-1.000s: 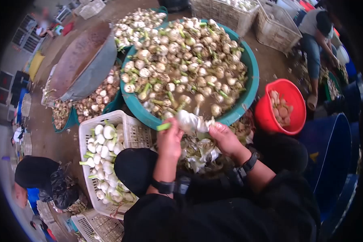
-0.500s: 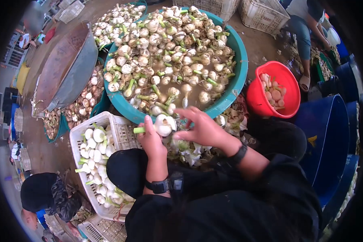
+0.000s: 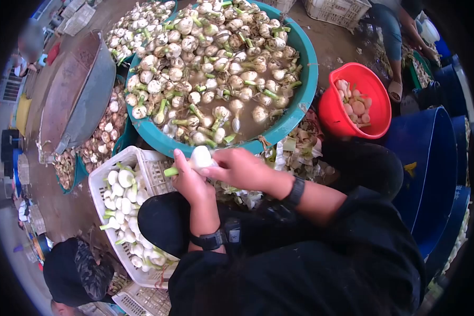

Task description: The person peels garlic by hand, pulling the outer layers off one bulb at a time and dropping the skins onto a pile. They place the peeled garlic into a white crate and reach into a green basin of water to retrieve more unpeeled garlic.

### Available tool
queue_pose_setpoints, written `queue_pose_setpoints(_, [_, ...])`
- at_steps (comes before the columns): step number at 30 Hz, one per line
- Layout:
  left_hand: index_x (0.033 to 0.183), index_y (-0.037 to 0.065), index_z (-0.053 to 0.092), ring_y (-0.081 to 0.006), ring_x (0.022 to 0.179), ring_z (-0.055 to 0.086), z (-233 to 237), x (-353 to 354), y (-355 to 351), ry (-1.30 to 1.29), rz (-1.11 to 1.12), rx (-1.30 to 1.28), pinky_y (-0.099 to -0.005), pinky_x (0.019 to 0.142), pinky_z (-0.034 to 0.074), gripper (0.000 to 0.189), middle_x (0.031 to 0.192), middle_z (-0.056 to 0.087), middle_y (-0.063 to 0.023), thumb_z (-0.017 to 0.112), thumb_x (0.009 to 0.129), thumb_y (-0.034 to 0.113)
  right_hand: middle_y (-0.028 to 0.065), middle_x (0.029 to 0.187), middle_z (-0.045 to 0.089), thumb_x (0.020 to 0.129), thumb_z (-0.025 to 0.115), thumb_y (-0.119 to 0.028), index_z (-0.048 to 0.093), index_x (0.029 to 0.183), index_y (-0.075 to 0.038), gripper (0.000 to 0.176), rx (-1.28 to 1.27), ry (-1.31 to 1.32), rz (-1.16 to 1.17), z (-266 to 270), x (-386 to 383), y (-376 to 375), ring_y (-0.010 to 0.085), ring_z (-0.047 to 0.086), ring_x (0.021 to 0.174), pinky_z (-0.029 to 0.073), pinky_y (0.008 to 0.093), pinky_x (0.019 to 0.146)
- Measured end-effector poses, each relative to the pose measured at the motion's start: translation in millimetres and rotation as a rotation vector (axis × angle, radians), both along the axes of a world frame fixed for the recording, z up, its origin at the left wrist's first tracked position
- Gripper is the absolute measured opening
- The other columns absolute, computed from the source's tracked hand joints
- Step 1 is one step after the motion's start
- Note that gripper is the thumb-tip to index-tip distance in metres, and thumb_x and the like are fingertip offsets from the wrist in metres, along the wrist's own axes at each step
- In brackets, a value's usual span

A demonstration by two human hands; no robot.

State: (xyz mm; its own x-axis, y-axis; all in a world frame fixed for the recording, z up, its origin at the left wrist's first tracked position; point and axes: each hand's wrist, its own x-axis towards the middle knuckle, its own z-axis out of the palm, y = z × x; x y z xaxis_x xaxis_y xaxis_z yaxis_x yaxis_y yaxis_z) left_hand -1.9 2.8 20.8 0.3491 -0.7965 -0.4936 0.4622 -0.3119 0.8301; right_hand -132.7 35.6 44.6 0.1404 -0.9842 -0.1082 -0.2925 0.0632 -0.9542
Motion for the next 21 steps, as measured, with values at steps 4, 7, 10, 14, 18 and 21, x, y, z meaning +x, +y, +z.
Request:
queue_pose_setpoints(4, [0.093,0.002,0.051,-0.0175,0.069,0.06,28.6,31.7,-0.1,0.135,0.116,-0.139,-0.0289,0.059,0.051,0.034,0.085,0.059,-0.0061,0.051,0.086,0.036,0.0135,0.065,0.058,0.078,0.057,-0.038,0.059,0.073,-0.006,0.032,-0.067,0.201,0.233,-29.4,4.7,-1.5,0.031,0.059,0.064,0.047,0.0398,0.06])
queue_pose_setpoints(7, [0.106,0.003,0.048,-0.0202,0.081,0.061,39.6,120.7,11.1,0.064,0.243,-0.44,-0.0326,0.071,0.053,0.033,0.096,0.059,-0.0078,0.05,0.086,0.029,0.0116,0.064,0.059,0.074,0.057,-0.051,0.059,0.075,-0.008,0.043,-0.015,0.823,0.419,-48.8,-24.8,4.1,0.029,0.06,0.062,0.048,0.0383,0.057])
queue_pose_setpoints(10, [0.104,-0.002,0.049,-0.0182,0.08,0.056,115.7,176.0,48.0,-0.863,0.415,0.023,-0.0306,0.066,0.048,0.034,0.096,0.056,-0.0079,0.05,0.086,0.028,0.0116,0.069,0.062,0.073,0.056,-0.055,0.061,0.08,-0.009,0.047,0.019,0.872,-0.02,-51.0,-70.1,-36.4,0.028,0.061,0.068,0.048,0.0379,0.06])
queue_pose_setpoints(14, [0.109,0.001,0.048,-0.0211,0.089,0.051,125.7,189.8,68.7,-1.268,0.61,-0.277,-0.0288,0.074,0.041,0.041,0.101,0.053,-0.0125,0.043,0.088,0.035,0.013,0.077,0.063,0.078,0.053,-0.051,0.064,0.081,-0.008,0.044,0.178,1.129,0.076,-138.9,-128.1,-88.1,0.0296,0.061,0.076,0.048,0.0403,0.067])
queue_pose_setpoints(18, [0.11,0.002,0.05,-0.0239,0.096,0.049,69.2,127.4,41.6,-1.576,-0.095,-0.651,-0.0313,0.075,0.044,0.032,0.113,0.044,-0.0137,0.043,0.083,0.017,0.016,0.084,0.063,0.083,0.046,-0.048,0.064,0.084,-0.005,0.047,0.365,0.866,0.179,-156.1,-110.4,-93.5,0.0342,0.059,0.081,0.045,0.0421,0.073])
queue_pose_setpoints(21, [0.127,0.013,0.033,-0.023,0.093,0.05,7.0,28.8,8.3,-0.136,-0.396,-0.094,-0.0276,0.066,0.046,0.049,0.122,0.039,-0.0103,0.05,0.086,0.033,0.0211,0.09,0.06,0.09,0.034,-0.042,0.062,0.09,-0.003,0.048,0.226,0.491,0.066,-106.8,-80.4,-69.8,0.0362,0.057,0.086,0.044,0.0425,0.074])
